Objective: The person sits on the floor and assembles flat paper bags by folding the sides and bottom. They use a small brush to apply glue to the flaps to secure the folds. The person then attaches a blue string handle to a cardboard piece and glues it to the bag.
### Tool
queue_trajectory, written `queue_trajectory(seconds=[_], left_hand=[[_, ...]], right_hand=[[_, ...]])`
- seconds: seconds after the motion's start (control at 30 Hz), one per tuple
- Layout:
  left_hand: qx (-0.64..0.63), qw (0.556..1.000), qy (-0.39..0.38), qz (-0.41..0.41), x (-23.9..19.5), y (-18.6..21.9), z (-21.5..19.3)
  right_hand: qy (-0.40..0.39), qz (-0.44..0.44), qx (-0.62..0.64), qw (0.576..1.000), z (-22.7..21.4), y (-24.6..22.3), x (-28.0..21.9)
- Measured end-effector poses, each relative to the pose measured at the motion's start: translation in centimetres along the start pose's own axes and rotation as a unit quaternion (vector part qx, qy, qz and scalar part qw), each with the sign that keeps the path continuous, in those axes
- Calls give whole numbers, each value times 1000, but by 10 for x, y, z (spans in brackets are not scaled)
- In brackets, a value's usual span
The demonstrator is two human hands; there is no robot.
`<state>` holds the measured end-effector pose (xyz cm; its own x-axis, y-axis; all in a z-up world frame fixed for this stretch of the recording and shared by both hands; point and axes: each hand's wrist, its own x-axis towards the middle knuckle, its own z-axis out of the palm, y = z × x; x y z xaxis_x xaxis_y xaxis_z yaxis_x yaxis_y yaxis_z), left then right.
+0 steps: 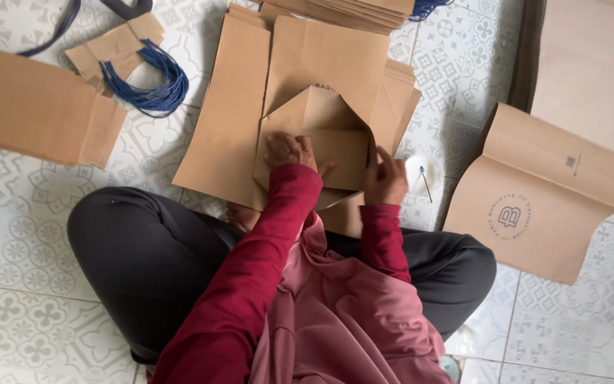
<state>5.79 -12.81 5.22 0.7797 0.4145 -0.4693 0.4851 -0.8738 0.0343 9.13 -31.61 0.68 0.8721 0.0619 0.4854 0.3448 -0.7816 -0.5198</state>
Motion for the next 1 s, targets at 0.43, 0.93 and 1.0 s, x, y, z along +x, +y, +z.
queue_trajectory(seconds=[0.43, 0.93, 1.0], left_hand=[[32, 999, 25, -18, 11, 15, 29], [47, 984, -159, 70, -3, -6, -21], [44, 986, -147, 71, 2, -5, -13]], right_hand=[[-117, 82, 98, 985, -17, -3, -11], [-139, 173, 225, 949, -17, -21, -8], [-139, 172, 224, 949, -16, -22, -8]])
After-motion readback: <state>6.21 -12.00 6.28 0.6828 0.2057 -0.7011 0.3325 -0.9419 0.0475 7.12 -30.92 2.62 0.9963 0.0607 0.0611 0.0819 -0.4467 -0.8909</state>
